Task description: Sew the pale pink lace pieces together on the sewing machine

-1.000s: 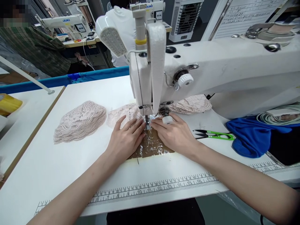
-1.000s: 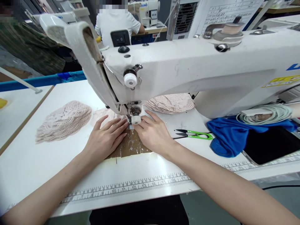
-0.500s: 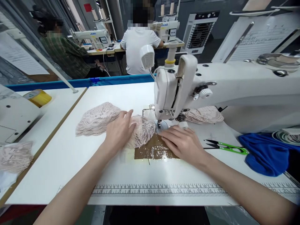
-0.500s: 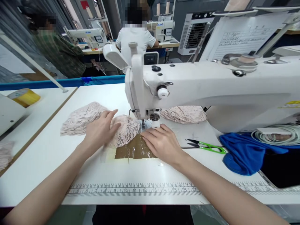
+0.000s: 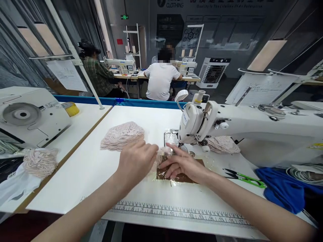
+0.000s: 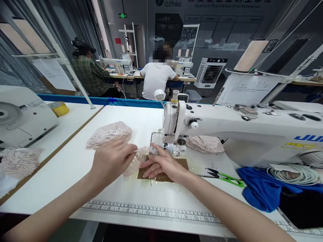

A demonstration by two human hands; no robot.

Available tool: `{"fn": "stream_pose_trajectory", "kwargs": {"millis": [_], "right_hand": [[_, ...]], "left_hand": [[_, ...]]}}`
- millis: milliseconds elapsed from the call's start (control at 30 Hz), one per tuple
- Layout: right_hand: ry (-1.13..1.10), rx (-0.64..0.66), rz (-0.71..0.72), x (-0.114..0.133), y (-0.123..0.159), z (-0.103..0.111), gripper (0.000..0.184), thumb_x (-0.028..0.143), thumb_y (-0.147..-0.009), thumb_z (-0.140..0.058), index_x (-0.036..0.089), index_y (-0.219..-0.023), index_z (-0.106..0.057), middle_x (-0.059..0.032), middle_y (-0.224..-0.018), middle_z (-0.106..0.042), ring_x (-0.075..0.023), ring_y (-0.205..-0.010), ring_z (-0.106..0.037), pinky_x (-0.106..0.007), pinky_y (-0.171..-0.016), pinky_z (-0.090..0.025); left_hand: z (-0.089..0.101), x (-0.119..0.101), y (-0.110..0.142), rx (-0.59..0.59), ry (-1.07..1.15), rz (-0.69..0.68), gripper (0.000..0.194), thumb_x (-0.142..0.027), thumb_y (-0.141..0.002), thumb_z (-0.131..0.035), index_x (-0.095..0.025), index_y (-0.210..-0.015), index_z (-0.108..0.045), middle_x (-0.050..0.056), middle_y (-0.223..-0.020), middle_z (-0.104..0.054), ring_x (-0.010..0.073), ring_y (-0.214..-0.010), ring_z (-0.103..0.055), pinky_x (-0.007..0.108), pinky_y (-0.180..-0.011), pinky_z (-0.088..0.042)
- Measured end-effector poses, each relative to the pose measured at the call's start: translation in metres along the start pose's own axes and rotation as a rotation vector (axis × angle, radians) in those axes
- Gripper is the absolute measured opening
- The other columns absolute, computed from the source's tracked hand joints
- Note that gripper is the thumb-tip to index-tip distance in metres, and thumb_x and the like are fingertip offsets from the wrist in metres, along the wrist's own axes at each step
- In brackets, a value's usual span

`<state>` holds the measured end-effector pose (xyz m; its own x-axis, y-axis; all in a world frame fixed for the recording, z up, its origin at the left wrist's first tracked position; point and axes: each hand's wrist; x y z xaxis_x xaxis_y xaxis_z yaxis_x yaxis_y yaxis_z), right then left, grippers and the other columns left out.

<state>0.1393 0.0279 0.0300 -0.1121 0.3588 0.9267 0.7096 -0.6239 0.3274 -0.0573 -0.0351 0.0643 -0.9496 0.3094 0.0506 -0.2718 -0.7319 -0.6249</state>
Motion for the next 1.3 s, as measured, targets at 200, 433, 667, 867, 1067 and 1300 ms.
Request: {"fn": "stream_pose_trajectory", "kwargs": {"millis": [200,433,667,867,1067,1300], "right_hand": [[-0.102,0.147,0.116,0.001,-0.024,-0.026,0.049,0.034,-0.097,-0.025,0.013,-0.102,-0.069,-0.0136,-0.103,-0.072,-0.0215,-0.092,-0.069,-0.039,-0.084,-0.055],[0.494,0.336,0.364,0.041,-0.008,-0.066,0.018,0.022,-0.090,-0.059,0.023,-0.098,-0.075,-0.0038,-0.100,-0.073,-0.0176,-0.094,-0.067,-0.031,-0.084,-0.053],[0.653,0.325,0.499,0.061,-0.012,-0.076,0.027,0.020,-0.093,-0.053,0.031,-0.111,-0.071,-0.0029,-0.110,-0.071,-0.0178,-0.098,-0.066,-0.030,-0.080,-0.055],[0.684,0.022,0.556,0.073,-0.062,-0.062,0.042,0.028,-0.089,-0.058,0.032,-0.130,-0.058,-0.0049,-0.137,-0.055,-0.0167,-0.084,-0.067,-0.036,-0.077,-0.058],[0.462,-0.135,0.359,0.059,-0.140,-0.056,0.065,0.015,-0.082,-0.056,0.015,-0.145,-0.038,-0.0168,-0.147,-0.041,-0.0138,-0.073,-0.068,-0.036,-0.078,-0.060],[0.501,-0.136,0.281,0.046,-0.162,-0.043,0.059,0.004,-0.082,-0.046,-0.001,-0.140,-0.038,-0.0119,-0.080,-0.073,-0.0179,-0.066,-0.070,-0.027,-0.060,-0.059]], "left_hand": [[0.022,-0.024,0.087,-0.164,-0.053,-0.301,0.017,-0.011,-0.082,-0.058,-0.010,-0.097,-0.067,0.005,-0.070,-0.066,0.0178,-0.066,-0.060,0.033,-0.057,-0.039],[0.044,0.008,0.107,-0.155,0.284,0.002,0.045,-0.030,-0.080,-0.070,-0.018,-0.121,-0.058,0.006,-0.088,-0.071,0.0180,-0.076,-0.064,0.030,-0.066,-0.050],[0.043,0.082,0.084,0.797,1.407,0.430,0.029,-0.041,-0.077,-0.070,-0.024,-0.100,-0.071,0.003,-0.102,-0.073,0.0226,-0.092,-0.068,0.035,-0.084,-0.055],[0.025,0.139,0.064,0.351,1.107,0.782,0.044,-0.056,-0.085,-0.055,-0.015,-0.087,-0.071,0.011,-0.082,-0.073,0.0241,-0.076,-0.069,0.038,-0.071,-0.057],[-0.039,0.200,0.001,0.328,0.710,0.820,0.037,-0.046,-0.089,-0.055,-0.011,-0.097,-0.064,0.005,-0.087,-0.067,0.0193,-0.079,-0.065,0.033,-0.070,-0.054],[-0.059,0.192,0.005,0.349,0.156,0.764,0.030,-0.036,-0.090,-0.053,-0.019,-0.113,-0.062,0.010,-0.104,-0.068,0.0264,-0.099,-0.062,0.042,-0.082,-0.049]]}}
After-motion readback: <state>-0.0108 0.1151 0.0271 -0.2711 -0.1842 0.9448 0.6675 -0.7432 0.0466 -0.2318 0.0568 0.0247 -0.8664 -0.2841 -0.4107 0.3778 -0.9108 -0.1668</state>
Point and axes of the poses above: each hand's wrist, its own y-axis away from the middle knuckle, its own z-axis out of the back of the hand, x = y × z
